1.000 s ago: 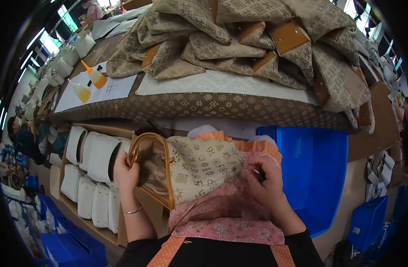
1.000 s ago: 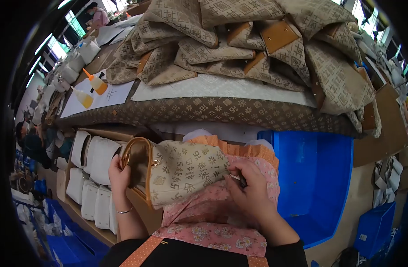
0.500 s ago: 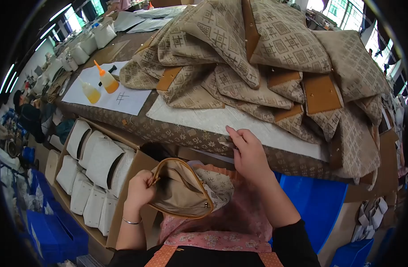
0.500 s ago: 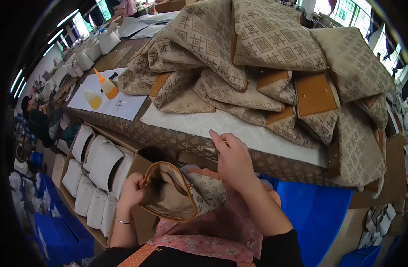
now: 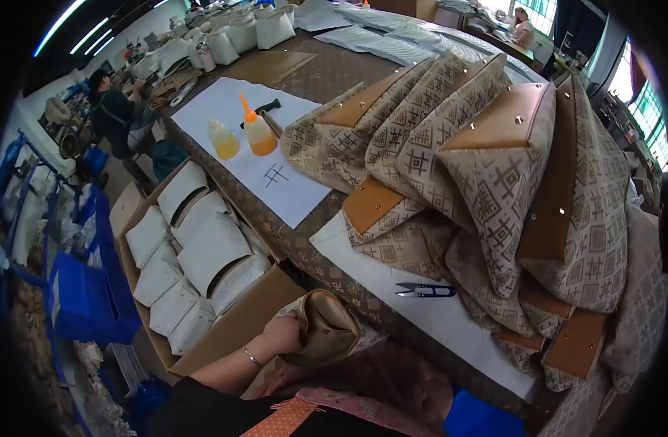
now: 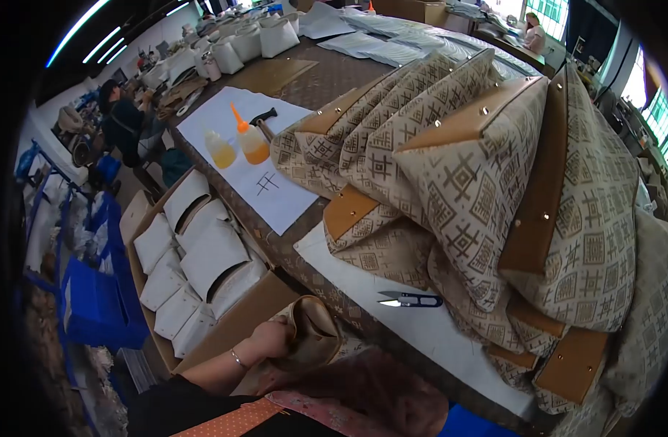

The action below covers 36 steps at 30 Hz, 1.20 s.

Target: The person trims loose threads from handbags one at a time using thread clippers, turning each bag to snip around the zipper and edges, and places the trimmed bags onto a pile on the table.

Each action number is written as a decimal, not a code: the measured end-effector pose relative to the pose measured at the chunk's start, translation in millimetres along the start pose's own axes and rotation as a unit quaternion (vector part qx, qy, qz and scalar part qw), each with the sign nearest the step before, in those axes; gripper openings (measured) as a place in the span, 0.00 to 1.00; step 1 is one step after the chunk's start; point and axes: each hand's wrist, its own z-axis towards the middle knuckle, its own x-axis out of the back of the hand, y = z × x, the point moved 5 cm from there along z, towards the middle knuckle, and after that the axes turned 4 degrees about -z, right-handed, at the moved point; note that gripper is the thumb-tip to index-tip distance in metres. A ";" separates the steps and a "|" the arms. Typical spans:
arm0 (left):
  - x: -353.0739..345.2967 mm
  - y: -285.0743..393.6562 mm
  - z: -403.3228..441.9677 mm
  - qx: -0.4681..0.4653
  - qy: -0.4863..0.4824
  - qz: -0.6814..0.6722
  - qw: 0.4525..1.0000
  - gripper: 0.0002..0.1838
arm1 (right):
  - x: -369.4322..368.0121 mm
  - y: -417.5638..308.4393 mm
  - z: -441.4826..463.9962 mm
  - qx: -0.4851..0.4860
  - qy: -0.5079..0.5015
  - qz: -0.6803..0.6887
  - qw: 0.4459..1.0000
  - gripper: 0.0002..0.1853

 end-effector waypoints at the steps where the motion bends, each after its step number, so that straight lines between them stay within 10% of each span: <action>1: 2.4 2.2 -0.6 0.003 0.003 0.003 1.000 0.12 | -0.9 14.7 8.4 -0.014 0.007 0.001 1.000 0.16; 16: -13.7 106.2 -33.3 -0.060 -0.172 0.157 0.971 0.18 | 13.8 222.1 -111.7 -0.373 0.248 -0.027 0.894 0.23; 25: -38.7 129.6 -28.3 -0.368 -0.165 0.218 0.889 0.15 | 72.8 204.4 -311.9 -0.623 0.499 -0.076 0.598 0.27; 27: -71.4 79.9 17.0 -0.218 -0.222 -0.209 0.927 0.15 | 68.4 189.7 -345.9 -0.657 0.539 -0.071 0.522 0.28; 30: 15.1 248.2 -48.4 -0.363 -0.230 0.203 0.880 0.16 | 40.7 181.9 -415.9 -0.691 0.582 -0.063 0.425 0.29; 36: -29.5 237.8 3.6 -0.359 -0.292 0.201 0.863 0.20 | 17.6 88.6 -507.8 -0.843 0.415 -0.067 0.336 0.35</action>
